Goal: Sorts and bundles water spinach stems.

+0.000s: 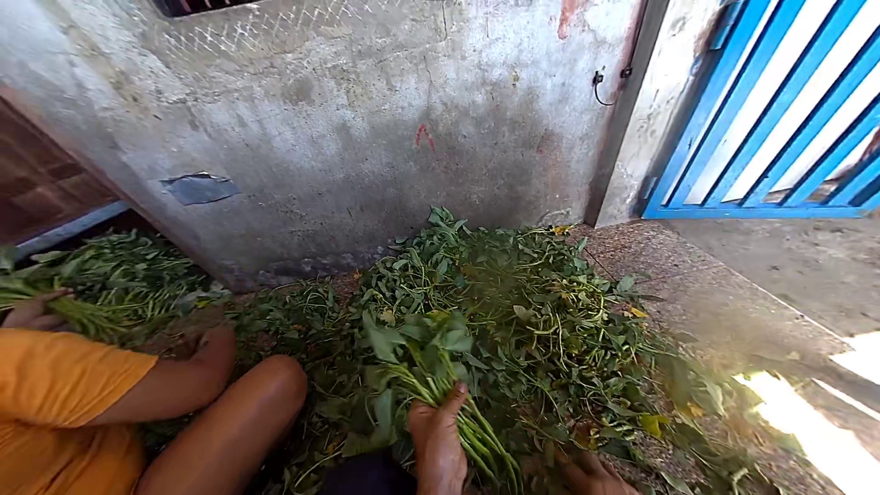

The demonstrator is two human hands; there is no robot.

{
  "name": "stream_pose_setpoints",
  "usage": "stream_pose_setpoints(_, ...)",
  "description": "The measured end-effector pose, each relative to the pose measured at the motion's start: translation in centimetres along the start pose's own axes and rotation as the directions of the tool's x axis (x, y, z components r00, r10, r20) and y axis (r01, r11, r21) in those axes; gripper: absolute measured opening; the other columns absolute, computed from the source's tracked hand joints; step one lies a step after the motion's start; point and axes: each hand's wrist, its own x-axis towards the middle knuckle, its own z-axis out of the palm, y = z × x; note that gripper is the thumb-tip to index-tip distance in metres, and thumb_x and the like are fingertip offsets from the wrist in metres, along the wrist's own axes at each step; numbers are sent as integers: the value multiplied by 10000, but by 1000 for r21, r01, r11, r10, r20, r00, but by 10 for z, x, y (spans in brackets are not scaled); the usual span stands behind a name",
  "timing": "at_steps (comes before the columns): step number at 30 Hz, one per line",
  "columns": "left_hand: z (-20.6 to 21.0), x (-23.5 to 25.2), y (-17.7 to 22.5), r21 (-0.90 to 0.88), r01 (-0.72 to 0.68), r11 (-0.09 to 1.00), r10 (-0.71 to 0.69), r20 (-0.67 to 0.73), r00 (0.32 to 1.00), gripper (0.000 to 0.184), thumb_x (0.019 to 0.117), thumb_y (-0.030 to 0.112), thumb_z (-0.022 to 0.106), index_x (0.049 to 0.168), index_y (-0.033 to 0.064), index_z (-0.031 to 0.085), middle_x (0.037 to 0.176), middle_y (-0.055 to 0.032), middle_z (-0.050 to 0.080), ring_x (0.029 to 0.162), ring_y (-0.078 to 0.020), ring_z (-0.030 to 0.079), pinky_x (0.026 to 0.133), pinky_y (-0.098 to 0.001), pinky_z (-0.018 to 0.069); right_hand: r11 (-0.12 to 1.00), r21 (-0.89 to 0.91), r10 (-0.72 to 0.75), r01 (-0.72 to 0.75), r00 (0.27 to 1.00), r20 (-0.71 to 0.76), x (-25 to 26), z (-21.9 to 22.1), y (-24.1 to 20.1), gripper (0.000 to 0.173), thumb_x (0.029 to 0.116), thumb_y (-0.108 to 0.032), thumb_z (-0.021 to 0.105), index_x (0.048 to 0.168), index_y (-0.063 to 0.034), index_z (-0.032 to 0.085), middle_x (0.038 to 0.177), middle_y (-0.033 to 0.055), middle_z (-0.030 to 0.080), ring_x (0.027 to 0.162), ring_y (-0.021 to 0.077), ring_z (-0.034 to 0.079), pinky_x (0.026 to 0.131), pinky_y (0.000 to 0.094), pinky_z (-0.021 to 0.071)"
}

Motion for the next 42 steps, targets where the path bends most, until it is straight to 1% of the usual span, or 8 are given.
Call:
stream_pose_setpoints(2, -16, 52, -80, -165, -251, 954, 268, 94, 959, 228, 825, -179, 698, 1029, -146, 602, 844, -214, 703, 719, -235, 706, 666, -348, 620, 956, 227, -122, 184, 957, -263, 17, -7, -10, 483, 1031, -444, 550, 1276, -56, 702, 1252, 235, 645, 1134, 403, 646, 909, 579, 552)
stream_pose_setpoints(12, -25, 45, -88, -98, -126, 987, 146, 249, 957, 189, 861, -150, 645, 1033, -72, 631, 865, -142, 725, 785, -181, 720, 746, -352, 628, 485, 711, -171, 509, 852, -494, 73, 0, -98, 453, 1078, -326, 434, 1282, -6, 682, 1334, 135, 645, 1290, 186, 573, 1118, 367, 457)
stream_pose_setpoints(15, -25, 49, -81, -83, -138, 987, 149, 152, 977, 146, 906, -120, 659, 1049, -97, 634, 887, -181, 729, 786, -224, 724, 721, -344, 622, 418, 834, -121, 359, 933, -340, 98, 8, -84, 577, 1091, -415, 304, 1383, -26, 615, 1429, 145, 579, 1303, 193, 571, 1075, 363, 496)
stream_pose_setpoints(18, -25, 51, -74, -113, -143, 983, 151, 69, 986, 87, 962, -118, 583, 1047, -103, 596, 856, -211, 742, 725, -276, 748, 644, -358, 630, 670, 738, 119, 78, 970, -211, 150, 30, -33, 501, 1081, -370, 418, 1362, -3, 612, 1367, 217, 603, 1268, 305, 593, 1076, 455, 486)
stream_pose_setpoints(22, -22, 52, -69, -163, -166, 973, 164, -22, 986, 76, 990, -92, 556, 1056, -64, 582, 762, -150, 718, 644, -246, 730, 636, -370, 645, 802, 368, 505, -471, 863, 3, 199, 53, 53, 578, 1042, -327, 519, 1512, 2, 448, 1527, 288, 448, 1414, 451, 449, 1148, 574, 401)
stream_pose_setpoints(25, -20, 56, -70, -179, -196, 964, 188, -64, 980, 133, 982, -97, 567, 1103, -61, 608, 773, -131, 725, 650, -225, 732, 647, -364, 647, 792, 267, 551, -549, 831, 75, 213, 69, 96, 687, 1027, -325, 542, 1596, -22, 305, 1594, 261, 375, 1472, 455, 364, 1163, 594, 370)
stream_pose_setpoints(32, -7, 67, -73, -213, -170, 962, 126, -207, 970, 44, 966, -58, 630, 1004, -39, 618, 721, -107, 683, 583, -197, 685, 591, -355, 633, 855, 377, 325, -357, 934, 147, 207, 75, 99, 381, 1053, -314, 523, 1290, -49, 659, 1249, 202, 683, 1205, 365, 636, 1051, 597, 462)
stream_pose_setpoints(42, -3, 75, -86, -240, -150, 959, 104, -192, 976, 185, 894, -128, 676, 1056, -81, 599, 790, -164, 710, 605, -214, 695, 564, -338, 616, 576, 754, 36, 316, 912, -409, 112, 50, 8, 197, 979, -161, 631, 1086, -16, 710, 913, 52, 720, 815, 111, 684, 776, 303, 579)
